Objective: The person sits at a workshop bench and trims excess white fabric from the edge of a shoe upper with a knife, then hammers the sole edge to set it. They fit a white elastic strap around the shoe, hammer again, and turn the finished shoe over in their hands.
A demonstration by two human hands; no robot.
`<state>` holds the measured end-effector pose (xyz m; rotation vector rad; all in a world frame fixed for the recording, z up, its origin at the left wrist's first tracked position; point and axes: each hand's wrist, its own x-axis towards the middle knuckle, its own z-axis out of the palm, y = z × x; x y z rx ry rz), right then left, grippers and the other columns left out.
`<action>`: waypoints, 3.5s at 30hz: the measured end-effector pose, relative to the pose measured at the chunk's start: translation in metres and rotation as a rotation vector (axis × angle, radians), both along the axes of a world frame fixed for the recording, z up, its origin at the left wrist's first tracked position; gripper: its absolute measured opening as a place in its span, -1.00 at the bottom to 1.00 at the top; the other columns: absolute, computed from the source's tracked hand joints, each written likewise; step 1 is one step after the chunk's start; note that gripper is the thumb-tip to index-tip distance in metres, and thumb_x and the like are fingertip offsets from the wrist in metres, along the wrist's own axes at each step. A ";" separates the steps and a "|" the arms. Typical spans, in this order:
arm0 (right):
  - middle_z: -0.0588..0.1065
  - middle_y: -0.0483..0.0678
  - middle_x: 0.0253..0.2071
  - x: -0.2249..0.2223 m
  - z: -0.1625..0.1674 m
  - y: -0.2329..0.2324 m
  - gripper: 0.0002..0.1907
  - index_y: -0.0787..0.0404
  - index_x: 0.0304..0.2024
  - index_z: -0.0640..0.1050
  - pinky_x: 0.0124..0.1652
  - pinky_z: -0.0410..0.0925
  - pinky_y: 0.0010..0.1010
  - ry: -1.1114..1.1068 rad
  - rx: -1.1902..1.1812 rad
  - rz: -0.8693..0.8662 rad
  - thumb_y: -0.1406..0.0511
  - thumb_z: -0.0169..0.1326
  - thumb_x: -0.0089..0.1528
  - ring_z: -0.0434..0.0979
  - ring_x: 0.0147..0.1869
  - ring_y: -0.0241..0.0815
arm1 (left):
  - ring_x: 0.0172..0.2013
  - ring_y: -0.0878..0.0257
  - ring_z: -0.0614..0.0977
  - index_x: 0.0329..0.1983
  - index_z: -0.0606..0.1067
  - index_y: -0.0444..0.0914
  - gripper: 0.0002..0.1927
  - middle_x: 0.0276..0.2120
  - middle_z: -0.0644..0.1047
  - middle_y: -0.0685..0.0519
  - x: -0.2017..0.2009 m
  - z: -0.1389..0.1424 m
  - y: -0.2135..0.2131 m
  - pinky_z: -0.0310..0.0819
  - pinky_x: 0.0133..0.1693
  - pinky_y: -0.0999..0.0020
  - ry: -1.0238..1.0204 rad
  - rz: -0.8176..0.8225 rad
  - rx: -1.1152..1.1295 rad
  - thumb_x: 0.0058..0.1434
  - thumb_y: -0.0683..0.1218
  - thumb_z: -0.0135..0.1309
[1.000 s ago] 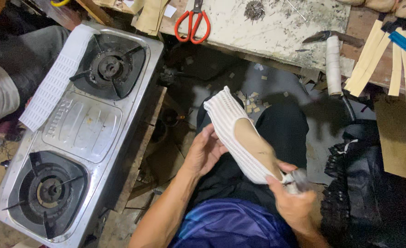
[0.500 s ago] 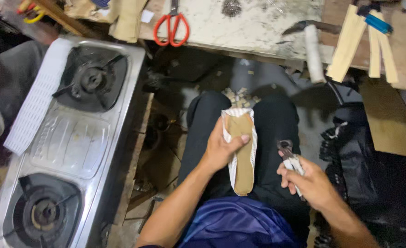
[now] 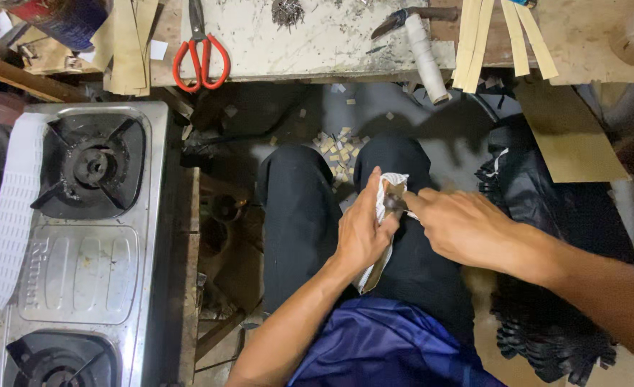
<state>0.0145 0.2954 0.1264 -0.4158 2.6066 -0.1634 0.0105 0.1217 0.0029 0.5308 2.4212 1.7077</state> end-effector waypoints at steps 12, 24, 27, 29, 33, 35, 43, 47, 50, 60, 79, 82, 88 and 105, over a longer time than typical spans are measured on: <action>0.47 0.10 -0.20 0.010 -0.028 0.005 -0.24 0.25 0.35 0.35 -0.43 0.49 -0.12 0.206 0.050 0.087 0.36 0.15 0.06 0.62 -0.42 0.10 | 0.26 -0.14 0.48 0.58 -0.01 -0.25 -0.12 0.26 0.42 -0.24 -0.020 -0.028 -0.019 0.30 0.25 0.14 -0.178 -0.249 0.176 0.27 -0.04 0.12; 0.64 -0.04 -0.25 0.025 -0.051 0.024 -0.44 0.03 0.30 0.41 -0.19 0.53 -0.22 -0.275 -0.481 -0.581 0.33 -0.06 0.22 0.65 -0.23 0.02 | 0.27 -0.21 0.44 0.55 0.06 -0.37 -0.32 0.29 0.40 -0.33 -0.019 -0.024 -0.012 0.29 0.28 0.07 0.068 -0.262 0.018 0.45 -0.02 -0.08; 0.61 0.09 -0.20 0.013 -0.035 0.029 -0.59 0.12 0.15 0.50 -0.11 0.43 -0.09 -0.164 -0.209 -0.253 0.29 0.04 0.23 0.63 -0.11 0.16 | 0.11 -0.24 0.52 0.50 0.08 -0.43 -0.29 0.16 0.47 -0.32 -0.016 -0.016 -0.002 0.35 0.17 -0.01 0.155 -0.235 -0.079 0.36 -0.06 -0.05; 0.56 0.13 -0.16 0.009 -0.022 0.028 -0.44 0.20 0.23 0.42 -0.16 0.46 -0.07 -0.079 -0.121 -0.136 0.34 0.06 0.15 0.61 -0.14 0.19 | 0.05 -0.24 0.53 0.49 0.08 -0.45 -0.29 0.15 0.49 -0.32 -0.012 -0.013 0.004 0.37 0.14 -0.03 0.254 -0.207 -0.100 0.35 -0.08 -0.02; 0.45 0.18 -0.01 0.008 -0.004 0.019 -0.24 0.24 0.36 0.29 -0.29 0.50 -0.09 -0.004 0.172 0.040 0.39 0.10 0.07 0.63 -0.25 0.19 | 0.10 -0.23 0.51 0.50 0.07 -0.44 -0.25 0.16 0.47 -0.32 -0.009 -0.015 0.005 0.32 0.16 -0.01 0.223 -0.217 -0.152 0.32 -0.08 -0.02; 0.44 0.15 -0.08 0.011 -0.005 0.014 -0.20 0.26 0.37 0.27 -0.32 0.51 -0.13 0.027 0.202 0.063 0.37 0.13 0.06 0.63 -0.31 0.15 | 0.16 -0.20 0.49 0.53 0.04 -0.41 -0.24 0.19 0.45 -0.30 -0.012 -0.021 -0.001 0.28 0.22 0.03 0.075 -0.271 -0.167 0.33 -0.05 -0.03; 0.46 0.12 -0.29 0.037 -0.049 0.007 -0.33 0.22 0.35 0.36 -0.38 0.47 -0.11 0.301 -0.068 -0.108 0.33 0.11 0.15 0.61 -0.39 0.14 | 0.47 -0.08 0.28 0.57 0.09 -0.29 -0.37 0.47 0.26 -0.26 -0.033 -0.032 -0.012 0.10 0.41 0.21 -0.156 -0.351 0.234 0.54 0.07 -0.19; 0.49 0.14 -0.24 0.034 -0.051 0.022 -0.44 0.24 0.24 0.41 -0.29 0.44 -0.08 0.266 -0.313 -0.166 0.35 0.09 0.16 0.59 -0.26 0.24 | 0.27 -0.14 0.46 0.54 0.11 -0.30 -0.37 0.25 0.42 -0.26 -0.026 -0.016 -0.004 0.30 0.27 0.13 -0.100 -0.292 0.039 0.48 0.03 -0.17; 0.52 0.14 -0.21 0.027 -0.040 0.031 -0.47 0.30 0.19 0.42 -0.25 0.45 -0.08 0.147 -0.380 -0.143 0.39 0.06 0.13 0.60 -0.21 0.25 | 0.12 -0.20 0.52 0.52 0.11 -0.36 -0.36 0.08 0.48 -0.27 -0.018 -0.008 0.007 0.34 0.18 0.02 0.046 -0.255 -0.098 0.43 -0.03 -0.13; 0.42 0.14 -0.29 0.046 -0.057 -0.006 -0.38 0.36 0.32 0.33 -0.38 0.48 -0.15 0.366 0.005 -0.199 0.35 0.07 0.19 0.61 -0.36 0.11 | 0.39 -0.22 0.29 0.53 0.07 -0.42 -0.39 0.40 0.26 -0.34 -0.041 -0.028 -0.007 0.10 0.35 0.03 -0.171 -0.429 0.305 0.54 -0.01 -0.20; 0.45 0.18 -0.18 0.054 -0.075 -0.007 -0.38 0.35 0.30 0.31 -0.37 0.48 -0.06 0.426 -0.076 -0.313 0.33 0.07 0.19 0.60 -0.40 0.21 | 0.20 -0.16 0.49 0.48 0.18 -0.30 -0.44 0.16 0.46 -0.32 -0.035 -0.009 -0.001 0.32 0.20 0.08 -0.189 -0.316 0.108 0.46 -0.02 -0.20; 0.45 0.20 -0.12 0.059 -0.091 -0.018 -0.35 0.35 0.32 0.31 -0.34 0.47 -0.06 0.501 -0.182 -0.379 0.35 0.07 0.17 0.58 -0.33 0.26 | 0.22 -0.16 0.51 0.45 0.23 -0.27 -0.47 0.16 0.48 -0.32 -0.038 -0.010 -0.002 0.35 0.21 0.10 -0.209 -0.315 0.107 0.46 -0.01 -0.21; 0.51 0.17 -0.12 0.060 -0.074 -0.012 -0.38 0.24 0.32 0.31 -0.23 0.44 -0.01 0.231 -0.422 -0.647 0.33 0.03 0.18 0.58 -0.20 0.24 | 0.09 -0.23 0.54 0.35 0.29 -0.33 -0.51 0.02 0.53 -0.35 -0.020 -0.008 0.019 0.38 0.13 -0.02 0.029 -0.145 -0.033 0.38 -0.10 -0.15; 0.46 0.27 -0.07 0.067 -0.095 -0.022 -0.33 0.39 0.33 0.27 -0.24 0.43 0.03 0.497 -0.341 -0.495 0.40 0.05 0.15 0.56 -0.22 0.33 | 0.10 -0.21 0.57 0.32 0.30 -0.32 -0.49 0.01 0.54 -0.36 -0.042 -0.001 0.014 0.39 0.14 0.07 -0.228 -0.297 -0.091 0.32 -0.06 -0.17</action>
